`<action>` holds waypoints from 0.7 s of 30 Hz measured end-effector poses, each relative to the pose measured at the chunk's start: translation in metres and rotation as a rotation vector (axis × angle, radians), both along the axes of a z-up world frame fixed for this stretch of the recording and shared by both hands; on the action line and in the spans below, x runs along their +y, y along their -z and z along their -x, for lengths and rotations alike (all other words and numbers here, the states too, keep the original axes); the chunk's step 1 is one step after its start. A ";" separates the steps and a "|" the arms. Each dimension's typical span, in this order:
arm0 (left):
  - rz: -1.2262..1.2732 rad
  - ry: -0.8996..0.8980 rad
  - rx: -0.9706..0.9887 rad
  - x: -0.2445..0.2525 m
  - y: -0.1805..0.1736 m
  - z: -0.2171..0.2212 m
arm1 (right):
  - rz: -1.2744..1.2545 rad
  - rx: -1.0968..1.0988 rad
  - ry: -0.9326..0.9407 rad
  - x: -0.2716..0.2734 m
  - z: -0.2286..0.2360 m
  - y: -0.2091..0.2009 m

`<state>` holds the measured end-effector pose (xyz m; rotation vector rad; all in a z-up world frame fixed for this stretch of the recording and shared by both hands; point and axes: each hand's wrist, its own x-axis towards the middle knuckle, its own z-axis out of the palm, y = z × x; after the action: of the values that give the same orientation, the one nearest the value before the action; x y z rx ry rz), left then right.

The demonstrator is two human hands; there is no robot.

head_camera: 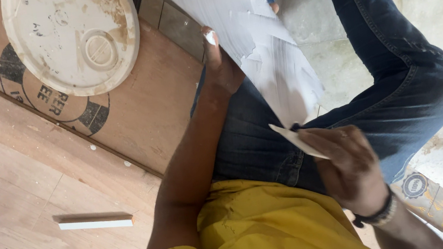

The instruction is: The person scoops white adhesive from a bucket using a stick and applies it to a rectangular board. They then use a small rectangular tool to spread the adhesive evenly across the surface of the board.

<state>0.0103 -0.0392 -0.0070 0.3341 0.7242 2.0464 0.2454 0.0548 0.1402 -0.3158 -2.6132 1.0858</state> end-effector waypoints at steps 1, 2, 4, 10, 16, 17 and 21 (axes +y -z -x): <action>-0.001 -0.003 -0.014 0.000 0.001 0.002 | 0.007 0.012 0.016 0.009 0.000 -0.002; -0.002 0.000 -0.032 0.000 0.002 0.001 | 0.014 0.019 0.037 0.017 0.000 -0.004; -0.023 0.032 -0.073 0.000 0.005 -0.003 | 0.025 0.035 0.077 0.029 0.003 -0.009; 0.002 0.096 -0.022 -0.001 0.011 -0.015 | -0.092 -0.010 0.100 0.031 0.069 0.027; 0.029 0.086 -0.073 0.000 0.027 -0.009 | -0.009 -0.041 0.042 -0.015 0.043 0.010; 0.033 0.084 -0.083 0.002 0.026 -0.007 | 0.000 -0.031 0.030 -0.017 0.039 0.007; 0.022 0.171 -0.081 0.007 0.016 -0.005 | -0.078 0.025 0.143 0.007 0.040 0.016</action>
<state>0.0157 -0.0323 -0.0231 0.2887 0.6456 1.8777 0.2055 0.0621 0.1242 -0.4603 -2.5595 0.9321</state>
